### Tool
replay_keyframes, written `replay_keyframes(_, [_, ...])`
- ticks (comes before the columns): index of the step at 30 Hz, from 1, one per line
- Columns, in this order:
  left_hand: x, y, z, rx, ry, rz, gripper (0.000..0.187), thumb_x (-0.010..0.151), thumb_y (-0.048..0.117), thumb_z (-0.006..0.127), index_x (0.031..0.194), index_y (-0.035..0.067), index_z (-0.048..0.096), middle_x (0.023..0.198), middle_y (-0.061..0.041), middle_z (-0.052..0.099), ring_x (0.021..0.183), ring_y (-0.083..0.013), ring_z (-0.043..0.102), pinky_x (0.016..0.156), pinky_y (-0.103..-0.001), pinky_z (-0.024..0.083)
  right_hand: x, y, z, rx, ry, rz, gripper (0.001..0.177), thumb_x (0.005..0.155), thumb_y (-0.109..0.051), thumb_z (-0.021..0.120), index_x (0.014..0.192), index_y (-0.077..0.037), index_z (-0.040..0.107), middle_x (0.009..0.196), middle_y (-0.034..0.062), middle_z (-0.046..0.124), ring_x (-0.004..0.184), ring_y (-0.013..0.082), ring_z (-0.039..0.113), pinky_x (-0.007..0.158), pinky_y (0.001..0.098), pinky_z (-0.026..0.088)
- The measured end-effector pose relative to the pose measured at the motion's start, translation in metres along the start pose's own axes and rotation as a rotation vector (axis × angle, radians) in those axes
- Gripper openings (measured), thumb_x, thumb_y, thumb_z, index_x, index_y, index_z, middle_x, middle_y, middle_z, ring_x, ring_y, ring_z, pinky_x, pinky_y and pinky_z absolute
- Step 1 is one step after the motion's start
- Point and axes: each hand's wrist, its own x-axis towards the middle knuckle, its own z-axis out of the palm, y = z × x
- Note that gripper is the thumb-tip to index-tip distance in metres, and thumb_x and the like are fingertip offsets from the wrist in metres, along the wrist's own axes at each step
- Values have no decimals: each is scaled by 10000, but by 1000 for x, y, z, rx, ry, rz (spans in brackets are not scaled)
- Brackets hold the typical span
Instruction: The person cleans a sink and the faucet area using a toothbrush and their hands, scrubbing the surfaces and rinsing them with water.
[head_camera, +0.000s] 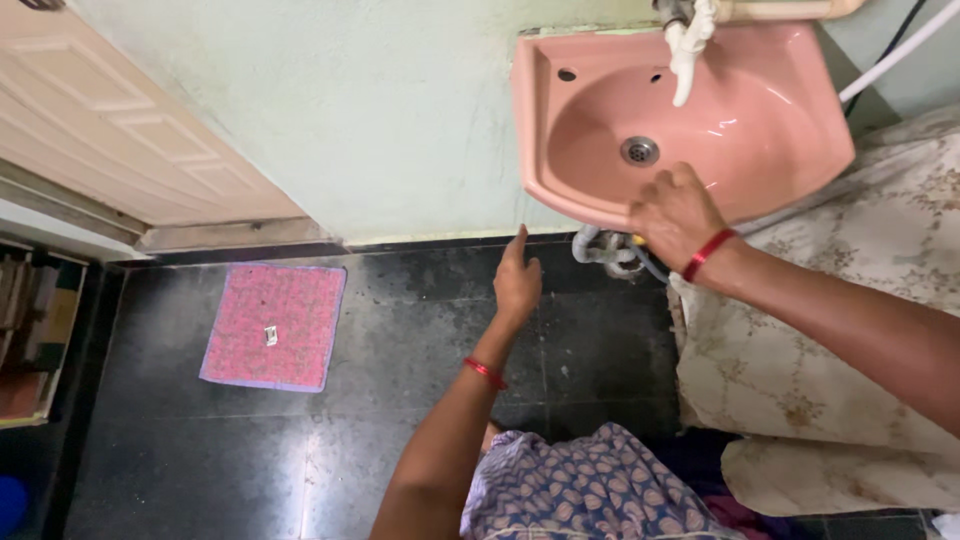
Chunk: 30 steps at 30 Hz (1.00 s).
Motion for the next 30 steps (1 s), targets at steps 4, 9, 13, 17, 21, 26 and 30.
replay_keyframes(4, [4,3,10,49,-107,-120,661,889,149,634,1526,165,460,1471,-144,567,1309,-344,567,1080,-459,437,58,-43,-19,248,696,-104,392,771,-166,625,1097,-84,826,825,54,665,792,212,610,720,389,469])
replay_keyframes(9, [12,-1,10,63,-105,-50,642,907,212,629,1528,171,473,1468,-127,585,1312,-331,588,1056,-455,468,109,-37,-35,181,477,-129,98,799,-176,644,792,-134,733,811,63,680,862,250,670,724,387,508])
replay_keyframes(13, [15,-3,-5,31,-121,-97,624,922,237,615,1527,180,476,1468,-117,590,1304,-323,596,1059,-447,470,87,-28,-19,78,-4,-175,555,894,-122,613,1424,-285,617,737,58,679,691,241,661,625,420,495])
replay_keyframes(17, [20,7,-11,-9,-121,-164,640,904,232,644,1521,187,481,1450,-115,600,1284,-311,614,1060,-434,461,103,-19,-23,-57,97,-244,147,809,-189,620,785,-155,762,830,60,699,870,234,678,744,387,495])
replay_keyframes(21, [27,25,-14,-139,-5,22,702,895,181,671,1541,94,409,1502,-177,516,1325,-351,548,1062,-442,443,176,4,-16,32,275,-104,174,853,-182,590,830,-228,756,898,43,739,984,227,674,869,474,415])
replay_keyframes(26, [43,44,-22,-126,-69,14,627,916,215,664,1509,106,492,1464,-153,591,1302,-332,605,1074,-427,476,226,46,-11,-82,74,64,226,1011,-162,573,954,-247,775,964,30,754,1000,224,682,987,495,378])
replay_keyframes(30, [47,41,-25,41,-51,173,592,921,232,700,1473,89,542,1424,-163,630,1359,-342,577,1103,-466,449,221,28,-18,-22,-151,-65,261,720,-165,679,934,-260,794,1197,144,676,935,222,698,898,465,373])
